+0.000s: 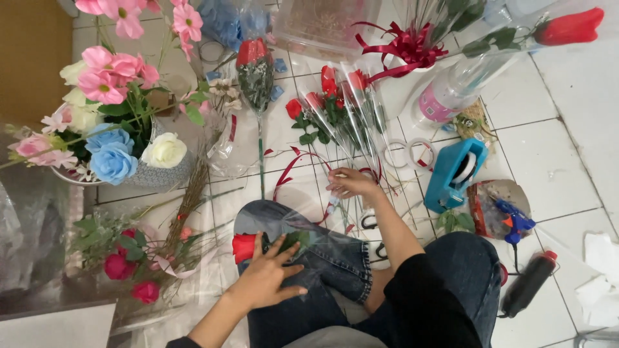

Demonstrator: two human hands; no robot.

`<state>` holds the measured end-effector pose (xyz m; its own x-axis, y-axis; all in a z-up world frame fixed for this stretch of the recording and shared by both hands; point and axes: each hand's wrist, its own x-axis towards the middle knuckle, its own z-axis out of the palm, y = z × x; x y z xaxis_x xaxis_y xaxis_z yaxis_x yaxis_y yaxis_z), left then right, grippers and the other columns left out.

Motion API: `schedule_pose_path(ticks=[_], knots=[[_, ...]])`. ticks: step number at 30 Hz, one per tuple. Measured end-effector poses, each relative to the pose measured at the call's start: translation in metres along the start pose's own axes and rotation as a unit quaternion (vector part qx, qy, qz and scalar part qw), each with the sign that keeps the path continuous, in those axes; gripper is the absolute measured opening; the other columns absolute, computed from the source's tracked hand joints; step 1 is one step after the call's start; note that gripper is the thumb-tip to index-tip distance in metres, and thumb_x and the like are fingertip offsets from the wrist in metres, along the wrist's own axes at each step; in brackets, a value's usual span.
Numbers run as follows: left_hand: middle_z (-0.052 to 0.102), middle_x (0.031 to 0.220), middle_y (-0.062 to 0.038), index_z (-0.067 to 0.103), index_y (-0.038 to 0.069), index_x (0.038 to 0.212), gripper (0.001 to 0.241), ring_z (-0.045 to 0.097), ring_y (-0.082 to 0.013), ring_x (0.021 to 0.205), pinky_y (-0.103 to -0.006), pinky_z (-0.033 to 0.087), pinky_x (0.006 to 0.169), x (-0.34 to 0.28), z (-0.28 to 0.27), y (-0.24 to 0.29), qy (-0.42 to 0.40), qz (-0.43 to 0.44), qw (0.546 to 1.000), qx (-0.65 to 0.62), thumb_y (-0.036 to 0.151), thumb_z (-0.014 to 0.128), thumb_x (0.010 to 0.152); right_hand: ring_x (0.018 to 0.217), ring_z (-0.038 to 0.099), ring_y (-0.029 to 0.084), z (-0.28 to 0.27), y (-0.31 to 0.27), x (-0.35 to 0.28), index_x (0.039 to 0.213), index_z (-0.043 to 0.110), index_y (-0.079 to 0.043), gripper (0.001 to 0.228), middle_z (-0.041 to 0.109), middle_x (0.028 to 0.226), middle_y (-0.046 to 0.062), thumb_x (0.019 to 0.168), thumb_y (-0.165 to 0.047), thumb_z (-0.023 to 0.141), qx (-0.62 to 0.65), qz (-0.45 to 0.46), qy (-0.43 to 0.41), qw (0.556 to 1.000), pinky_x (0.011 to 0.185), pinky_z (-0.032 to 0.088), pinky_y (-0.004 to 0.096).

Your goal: The person sits on the floor and wraps a red artificial rose in clear cellophane. They secure the wrapping with a red ribbon, tie a knot, and trim the excess ribbon with scissors. The person then places the wrapped rose into a vase with other similar roses.

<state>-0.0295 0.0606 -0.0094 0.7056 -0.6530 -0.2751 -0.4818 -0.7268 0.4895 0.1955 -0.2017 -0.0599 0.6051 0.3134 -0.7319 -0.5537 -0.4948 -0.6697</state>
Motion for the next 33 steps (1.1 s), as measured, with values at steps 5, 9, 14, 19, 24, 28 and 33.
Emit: schedule_pose_path(ticks=[5,9,14,19,24,28,33], knots=[[0.053,0.147,-0.019,0.077,0.011,0.108,0.061,0.033,-0.0507,0.143,-0.0901,0.007,0.104,-0.002,0.024,0.015,0.105,0.017,0.99,0.096,0.063,0.047,0.098,0.085,0.073,0.017,0.013,0.013,0.057,0.107,0.072,-0.008,0.023,0.077,0.093,0.008,0.088,-0.022,0.07,-0.121,-0.114,0.017,0.986,0.079,0.057,0.032],[0.059,0.141,-0.018,0.074,0.013,0.103,0.033,0.042,-0.0485,0.138,-0.0869,0.011,0.106,-0.003,0.026,0.016,0.138,0.037,0.985,0.1,0.039,0.054,0.101,0.088,0.076,0.022,0.001,0.002,0.049,0.11,0.057,-0.011,0.024,0.078,0.112,0.017,0.089,-0.003,0.064,0.07,-0.126,-0.035,0.989,0.062,0.053,0.028],[0.068,0.124,-0.006,0.077,0.022,0.114,0.024,0.05,-0.0364,0.129,-0.0706,0.018,0.107,-0.001,0.02,0.0,0.209,0.043,0.977,-0.02,0.031,0.061,0.098,0.097,0.075,0.02,0.013,-0.02,0.011,0.124,0.075,-0.012,0.033,0.078,0.114,0.011,0.096,-0.028,0.064,-0.145,-0.21,0.044,0.966,0.082,0.056,0.031],[0.077,0.09,-0.005,0.078,0.005,0.098,0.015,0.068,-0.0221,0.082,-0.0356,0.052,0.078,0.004,0.005,0.003,0.369,0.019,0.899,-0.236,0.015,0.067,0.097,0.124,0.067,0.026,0.046,-0.008,-0.057,0.127,0.073,-0.017,0.036,0.071,0.132,0.008,0.103,-0.034,0.054,-0.247,-0.348,0.151,0.892,0.105,0.051,0.043],[0.081,0.095,-0.005,0.064,0.012,0.124,0.03,0.079,-0.0148,0.079,-0.0276,0.061,0.08,0.014,0.035,-0.008,0.394,-0.191,0.789,-0.431,0.007,0.054,0.097,0.113,0.068,0.023,0.094,0.063,-0.081,0.133,0.066,-0.016,0.035,0.075,0.125,0.005,0.098,-0.012,0.064,-0.264,-0.523,0.249,0.772,0.1,0.056,0.04],[0.078,0.077,-0.01,0.061,0.013,0.107,0.016,0.078,-0.026,0.076,-0.0358,0.059,0.066,0.021,0.043,-0.012,0.451,-0.263,0.762,-0.382,0.003,0.061,0.094,0.111,0.066,0.027,0.123,0.079,-0.111,0.132,0.074,-0.017,0.034,0.075,0.124,0.006,0.099,-0.019,0.062,-0.238,-0.563,0.294,0.735,0.088,0.053,0.035],[0.074,0.096,-0.02,0.075,-0.006,0.112,0.042,0.073,-0.0291,0.089,-0.0408,0.06,0.085,0.02,0.007,-0.006,0.378,-0.266,0.576,-0.674,0.023,0.049,0.096,0.114,0.059,0.026,0.147,0.107,-0.123,0.137,0.069,-0.028,0.038,0.068,0.134,0.002,0.102,-0.03,0.056,-0.35,-0.591,0.331,0.647,0.088,0.043,0.04]])
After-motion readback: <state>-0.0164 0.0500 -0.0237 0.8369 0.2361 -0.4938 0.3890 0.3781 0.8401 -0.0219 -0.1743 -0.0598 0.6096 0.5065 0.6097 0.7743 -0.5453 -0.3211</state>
